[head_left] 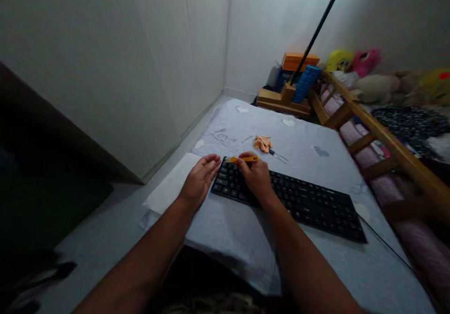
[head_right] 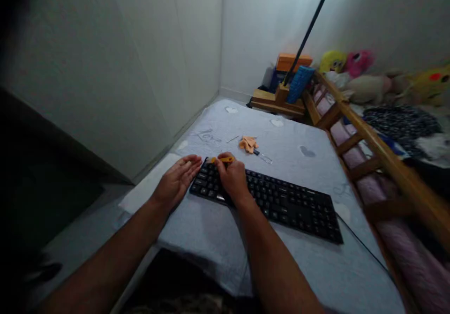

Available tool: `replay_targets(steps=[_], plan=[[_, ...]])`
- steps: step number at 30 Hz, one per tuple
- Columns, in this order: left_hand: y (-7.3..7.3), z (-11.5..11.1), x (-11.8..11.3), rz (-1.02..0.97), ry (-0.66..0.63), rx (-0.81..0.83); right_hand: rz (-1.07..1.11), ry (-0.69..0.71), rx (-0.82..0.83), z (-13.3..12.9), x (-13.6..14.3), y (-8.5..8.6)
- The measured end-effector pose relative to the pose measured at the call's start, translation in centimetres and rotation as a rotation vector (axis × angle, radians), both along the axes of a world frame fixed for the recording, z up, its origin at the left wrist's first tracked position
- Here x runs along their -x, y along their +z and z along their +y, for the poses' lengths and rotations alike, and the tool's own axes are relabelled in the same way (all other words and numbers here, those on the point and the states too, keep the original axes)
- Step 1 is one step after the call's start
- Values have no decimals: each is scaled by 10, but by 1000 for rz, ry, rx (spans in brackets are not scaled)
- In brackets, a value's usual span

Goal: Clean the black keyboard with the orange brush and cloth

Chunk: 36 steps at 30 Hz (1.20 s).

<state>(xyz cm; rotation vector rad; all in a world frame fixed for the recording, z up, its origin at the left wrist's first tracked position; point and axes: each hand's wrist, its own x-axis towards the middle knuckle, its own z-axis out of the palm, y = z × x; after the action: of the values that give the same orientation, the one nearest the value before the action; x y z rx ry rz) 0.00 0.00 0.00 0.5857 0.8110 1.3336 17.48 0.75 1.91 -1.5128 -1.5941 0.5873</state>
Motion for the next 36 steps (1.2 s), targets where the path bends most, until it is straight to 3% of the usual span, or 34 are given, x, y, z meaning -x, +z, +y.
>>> replay_targets(steps=[11, 14, 19, 26, 36], plan=[[-4, 4, -1, 37, -20, -5, -251, -199, -108, -3, -39, 14], [-4, 5, -1, 55, -24, -10, -132, -172, -116, -5, -38, 15], [-4, 4, -1, 70, -24, -19, 137, -3, -41, -6, -25, 8], [-2, 4, -1, 79, -33, -14, -205, -132, -35, -4, -41, 13], [-2, 4, -2, 103, -23, -15, -349, -283, 21, -19, -84, 31]])
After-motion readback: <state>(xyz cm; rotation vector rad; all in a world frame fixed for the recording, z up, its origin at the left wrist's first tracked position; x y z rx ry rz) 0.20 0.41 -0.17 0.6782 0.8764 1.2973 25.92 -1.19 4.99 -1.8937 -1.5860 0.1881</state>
